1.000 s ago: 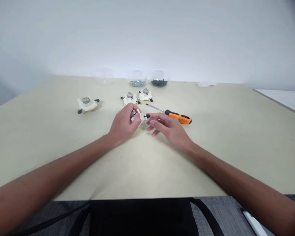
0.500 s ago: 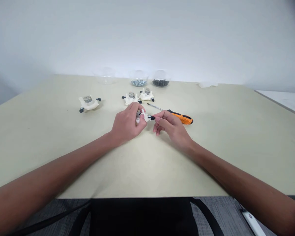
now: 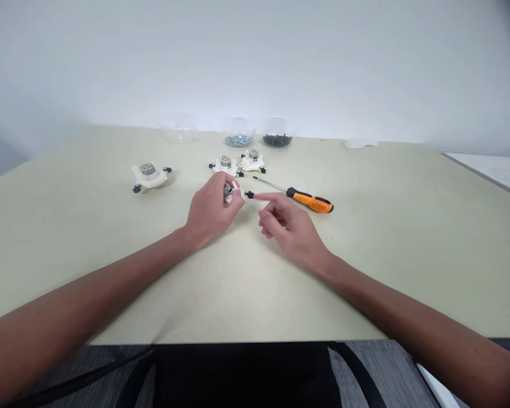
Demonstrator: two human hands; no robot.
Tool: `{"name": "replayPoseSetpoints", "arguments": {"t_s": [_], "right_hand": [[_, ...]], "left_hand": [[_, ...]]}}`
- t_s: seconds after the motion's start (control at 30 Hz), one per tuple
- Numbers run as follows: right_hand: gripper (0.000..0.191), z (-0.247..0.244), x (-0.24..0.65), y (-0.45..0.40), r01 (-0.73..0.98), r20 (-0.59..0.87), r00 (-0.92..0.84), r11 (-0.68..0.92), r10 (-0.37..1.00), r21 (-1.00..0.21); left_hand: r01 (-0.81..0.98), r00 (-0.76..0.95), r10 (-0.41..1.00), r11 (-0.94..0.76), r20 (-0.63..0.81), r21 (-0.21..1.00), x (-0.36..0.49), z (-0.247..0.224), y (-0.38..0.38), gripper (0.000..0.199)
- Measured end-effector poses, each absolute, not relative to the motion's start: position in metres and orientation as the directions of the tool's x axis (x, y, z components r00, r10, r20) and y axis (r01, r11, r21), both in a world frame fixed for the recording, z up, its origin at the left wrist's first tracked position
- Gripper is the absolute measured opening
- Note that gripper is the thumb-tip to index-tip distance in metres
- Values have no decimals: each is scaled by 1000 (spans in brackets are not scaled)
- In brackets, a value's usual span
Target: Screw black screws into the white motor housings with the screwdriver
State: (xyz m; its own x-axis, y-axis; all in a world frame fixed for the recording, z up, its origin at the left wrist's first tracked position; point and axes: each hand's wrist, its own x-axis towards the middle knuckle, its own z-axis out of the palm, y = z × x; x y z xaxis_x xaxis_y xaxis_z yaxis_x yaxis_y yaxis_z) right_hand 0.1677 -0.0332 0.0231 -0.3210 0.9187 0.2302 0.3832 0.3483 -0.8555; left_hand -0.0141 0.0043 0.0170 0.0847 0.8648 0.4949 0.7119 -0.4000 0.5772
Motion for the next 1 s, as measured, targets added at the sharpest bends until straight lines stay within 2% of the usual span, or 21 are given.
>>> {"name": "replayPoseSetpoints", "arguments": {"t_s": [0.07, 0.13, 0.23, 0.33, 0.5, 0.57, 0.7, 0.8, 0.9, 1.0], "right_hand": [[47, 21, 171, -28, 393, 88, -300, 207, 950, -896], [58, 21, 172, -27, 391, -14, -380, 147, 925, -909], [72, 21, 170, -31, 385, -82, -486, 129, 870, -914], [77, 21, 168, -35, 373, -113, -543, 118, 832, -920], [85, 20, 166, -37, 347, -96, -622, 164, 777, -924], [81, 18, 165, -37, 353, -84, -616, 178, 783, -918], [57, 15, 165, -27, 364, 72, -423, 242, 903, -900], [59, 13, 169, -15, 339, 202, -291, 298, 935, -892], [71, 15, 176, -7, 299, 207, -330, 310, 921, -902], [70, 21, 181, -4, 210, 126, -446, 241, 886, -947]], "left_hand": [[707, 99, 868, -406, 486, 579, -11, 16, 1, 11], [701, 97, 873, -401, 478, 590, -9, 15, 0, 11], [686, 73, 874, -393, 480, 613, -10, 12, 2, 10], [682, 52, 881, -376, 471, 627, -11, 10, 2, 11], [685, 16, 873, -365, 488, 630, -9, 8, -1, 10], [678, 9, 873, -364, 488, 639, -9, 8, 0, 10], [646, 51, 881, -388, 470, 658, -8, 9, -2, 12], [605, 160, 858, -476, 489, 638, -7, 11, -7, 13], [539, 259, 804, -580, 535, 611, -9, 12, -13, 13], [444, 328, 759, -650, 563, 617, -11, 12, -15, 15]]}}
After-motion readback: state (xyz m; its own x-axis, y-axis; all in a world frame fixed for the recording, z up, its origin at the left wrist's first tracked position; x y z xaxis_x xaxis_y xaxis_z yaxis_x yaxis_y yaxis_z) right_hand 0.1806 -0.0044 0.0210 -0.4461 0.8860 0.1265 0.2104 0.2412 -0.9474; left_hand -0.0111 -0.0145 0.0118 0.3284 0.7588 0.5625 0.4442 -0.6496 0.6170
